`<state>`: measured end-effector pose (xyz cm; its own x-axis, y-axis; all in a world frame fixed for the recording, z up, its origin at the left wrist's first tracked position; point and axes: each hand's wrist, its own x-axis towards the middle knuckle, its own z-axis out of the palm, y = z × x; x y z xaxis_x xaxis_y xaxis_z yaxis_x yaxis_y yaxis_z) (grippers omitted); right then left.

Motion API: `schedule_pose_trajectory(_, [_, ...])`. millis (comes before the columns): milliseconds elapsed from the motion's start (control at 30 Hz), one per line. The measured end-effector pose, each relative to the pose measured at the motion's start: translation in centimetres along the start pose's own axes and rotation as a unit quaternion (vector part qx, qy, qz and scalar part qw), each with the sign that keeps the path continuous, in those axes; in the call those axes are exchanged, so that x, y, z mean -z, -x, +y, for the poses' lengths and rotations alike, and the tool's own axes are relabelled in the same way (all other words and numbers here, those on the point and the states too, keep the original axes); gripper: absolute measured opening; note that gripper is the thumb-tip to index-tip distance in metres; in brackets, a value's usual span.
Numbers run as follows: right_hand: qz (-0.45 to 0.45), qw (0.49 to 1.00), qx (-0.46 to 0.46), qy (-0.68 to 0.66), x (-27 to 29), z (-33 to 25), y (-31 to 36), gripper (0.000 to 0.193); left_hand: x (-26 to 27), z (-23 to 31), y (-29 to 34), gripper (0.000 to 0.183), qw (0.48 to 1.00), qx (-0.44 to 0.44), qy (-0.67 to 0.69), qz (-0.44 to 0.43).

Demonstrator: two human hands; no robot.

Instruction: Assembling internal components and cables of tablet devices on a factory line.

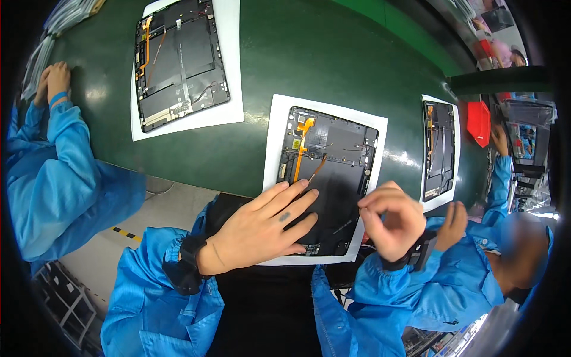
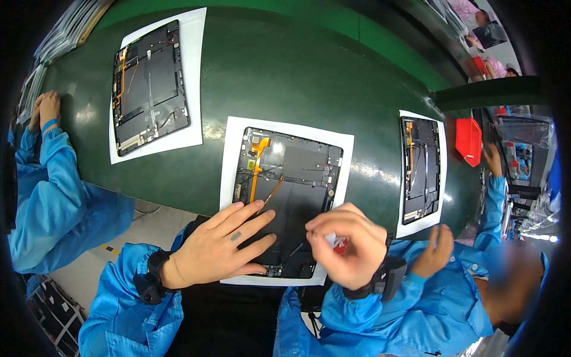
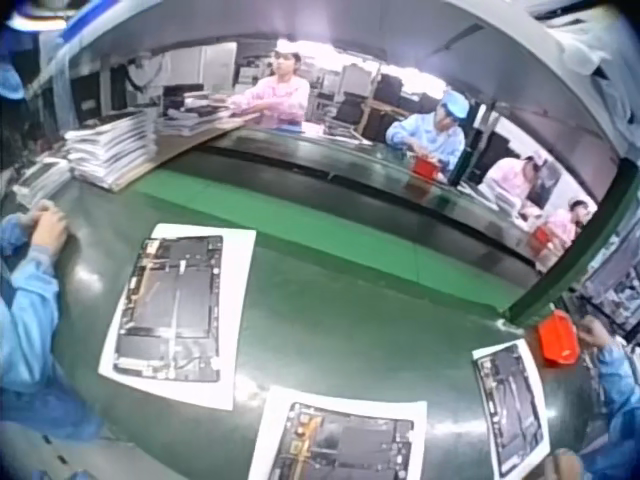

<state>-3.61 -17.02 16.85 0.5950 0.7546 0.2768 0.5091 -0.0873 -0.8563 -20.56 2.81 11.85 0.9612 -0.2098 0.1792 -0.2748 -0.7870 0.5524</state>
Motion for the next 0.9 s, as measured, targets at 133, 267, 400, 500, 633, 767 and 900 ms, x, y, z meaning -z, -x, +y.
schedule_pose_trajectory(133, [0.018, 0.989, -0.143, -0.039, 0.2, 2.3, -0.7, 0.017, 0.0, 0.2, -0.7, 0.058, 0.998, -0.005, -0.056, -0.032])
schedule_pose_trajectory(267, [-0.017, 0.994, -0.108, -0.026, 0.8, 4.0, -2.3, 0.009, 0.1, 0.2, -1.2, 0.055, 0.997, -0.013, -0.061, -0.044])
schedule_pose_trajectory(400, [-0.051, 0.997, -0.046, 0.040, 1.8, 5.7, -3.3, 0.015, 0.5, -0.1, -2.0, 0.055, 0.997, -0.021, -0.039, -0.070])
schedule_pose_trajectory(500, [-0.070, 0.987, 0.039, 0.142, 2.0, 6.7, -4.2, 0.015, 0.4, -0.3, -2.2, 0.055, 0.997, -0.015, -0.026, -0.070])
schedule_pose_trajectory(633, [-0.093, 0.982, 0.067, 0.151, 1.2, 8.2, -5.0, 0.013, 0.7, -0.2, -2.4, 0.052, 0.994, -0.012, -0.054, -0.094])
schedule_pose_trajectory(767, [-0.108, 0.976, 0.079, 0.172, 0.9, 8.4, -5.2, 0.013, 0.7, -0.3, -2.5, 0.051, 0.993, -0.014, -0.064, -0.101])
schedule_pose_trajectory(900, [-0.091, 0.981, 0.075, 0.155, 0.8, 8.4, -5.3, 0.013, 1.2, 0.0, -2.6, 0.057, 0.989, -0.021, -0.078, -0.125])
